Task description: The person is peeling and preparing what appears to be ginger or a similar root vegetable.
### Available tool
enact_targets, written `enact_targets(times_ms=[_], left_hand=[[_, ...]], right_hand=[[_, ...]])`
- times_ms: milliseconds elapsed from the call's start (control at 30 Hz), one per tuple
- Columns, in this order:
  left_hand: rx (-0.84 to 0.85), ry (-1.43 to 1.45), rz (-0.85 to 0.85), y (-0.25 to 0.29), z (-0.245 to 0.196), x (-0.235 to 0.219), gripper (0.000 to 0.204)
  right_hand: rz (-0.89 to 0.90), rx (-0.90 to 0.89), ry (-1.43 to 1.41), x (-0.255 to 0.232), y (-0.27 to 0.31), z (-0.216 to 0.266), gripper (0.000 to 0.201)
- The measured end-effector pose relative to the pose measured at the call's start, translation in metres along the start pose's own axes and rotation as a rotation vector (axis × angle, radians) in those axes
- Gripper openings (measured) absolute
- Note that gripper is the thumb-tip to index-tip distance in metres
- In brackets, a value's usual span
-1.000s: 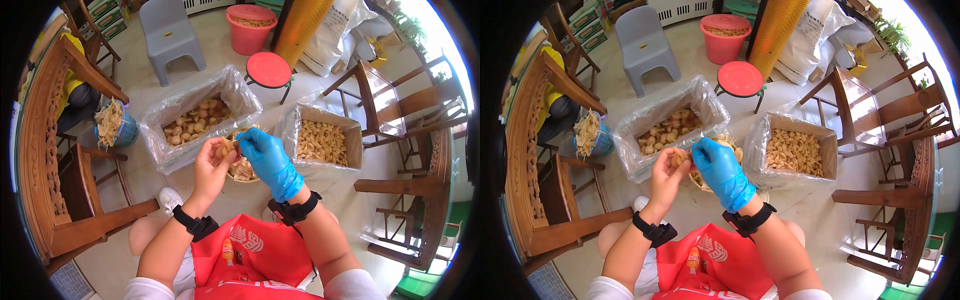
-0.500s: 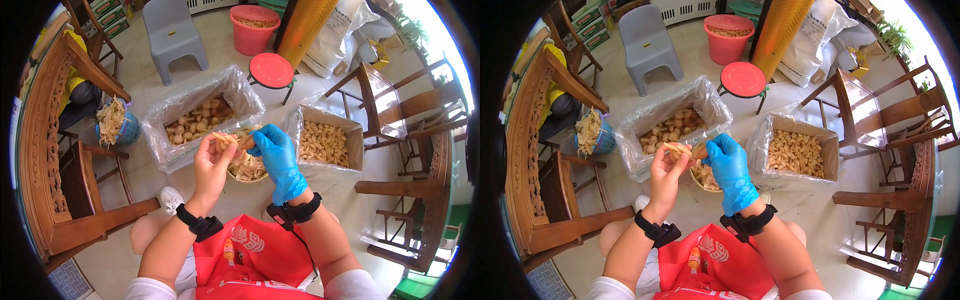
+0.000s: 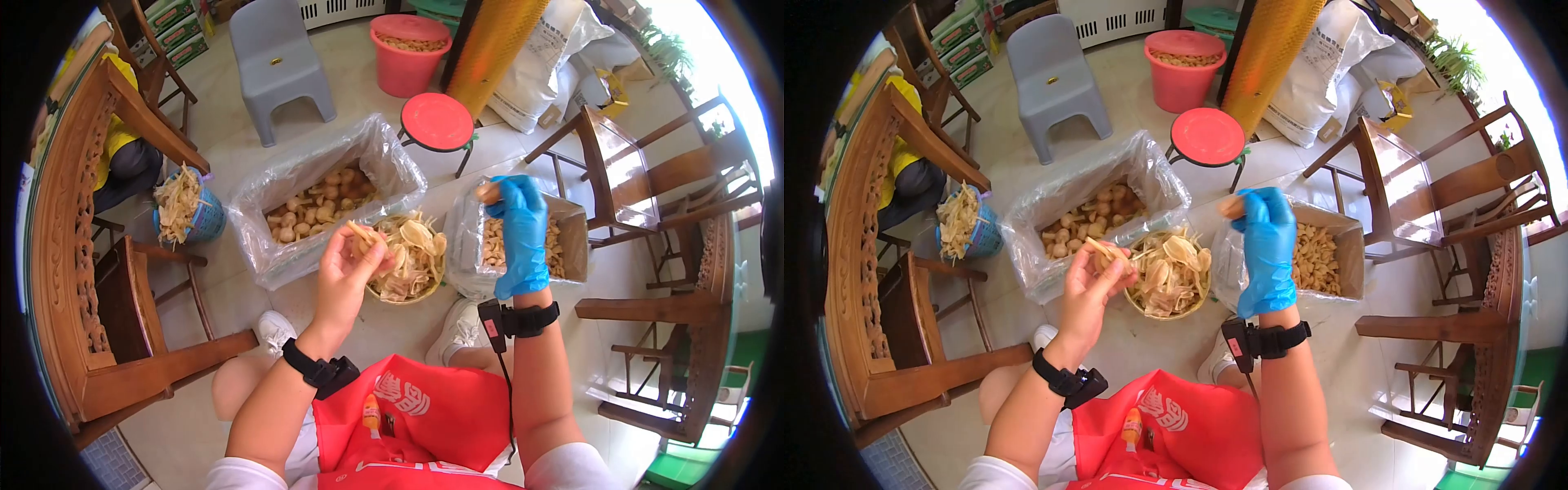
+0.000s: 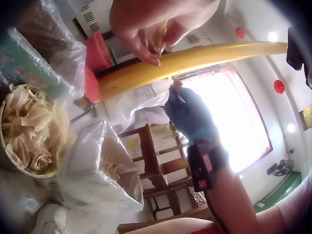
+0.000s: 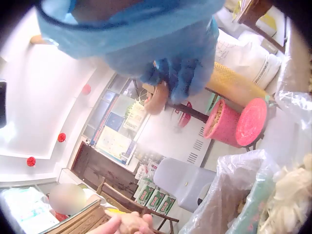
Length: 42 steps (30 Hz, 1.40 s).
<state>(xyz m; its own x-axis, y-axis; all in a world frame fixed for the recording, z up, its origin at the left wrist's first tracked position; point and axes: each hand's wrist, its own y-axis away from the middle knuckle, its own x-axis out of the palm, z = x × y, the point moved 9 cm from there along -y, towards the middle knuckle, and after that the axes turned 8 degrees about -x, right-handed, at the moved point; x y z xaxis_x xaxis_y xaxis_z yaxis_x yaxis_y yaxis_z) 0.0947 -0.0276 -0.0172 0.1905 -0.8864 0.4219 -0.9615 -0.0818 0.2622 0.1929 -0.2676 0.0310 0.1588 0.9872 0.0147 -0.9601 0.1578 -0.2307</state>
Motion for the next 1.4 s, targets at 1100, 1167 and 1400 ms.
enact_targets(times_ms=[1100, 1167, 1400], left_hand=[[-0.093, -0.191, -0.099, -0.002, 0.014, -0.001, 0.023], [-0.078, -0.19, -0.081, -0.004, 0.019, 0.0, 0.02], [-0.078, -0.3, -0.029, -0.004, 0.026, 0.004, 0.017]], right_hand=[[-0.112, 0.01, 0.882, -0.075, -0.007, -0.022, 0.031], [0.106, 0.082, 0.646, -0.039, 0.0, -0.042, 0.033], [0.81, 0.297, 0.122, 0.096, 0.074, -0.023, 0.023]])
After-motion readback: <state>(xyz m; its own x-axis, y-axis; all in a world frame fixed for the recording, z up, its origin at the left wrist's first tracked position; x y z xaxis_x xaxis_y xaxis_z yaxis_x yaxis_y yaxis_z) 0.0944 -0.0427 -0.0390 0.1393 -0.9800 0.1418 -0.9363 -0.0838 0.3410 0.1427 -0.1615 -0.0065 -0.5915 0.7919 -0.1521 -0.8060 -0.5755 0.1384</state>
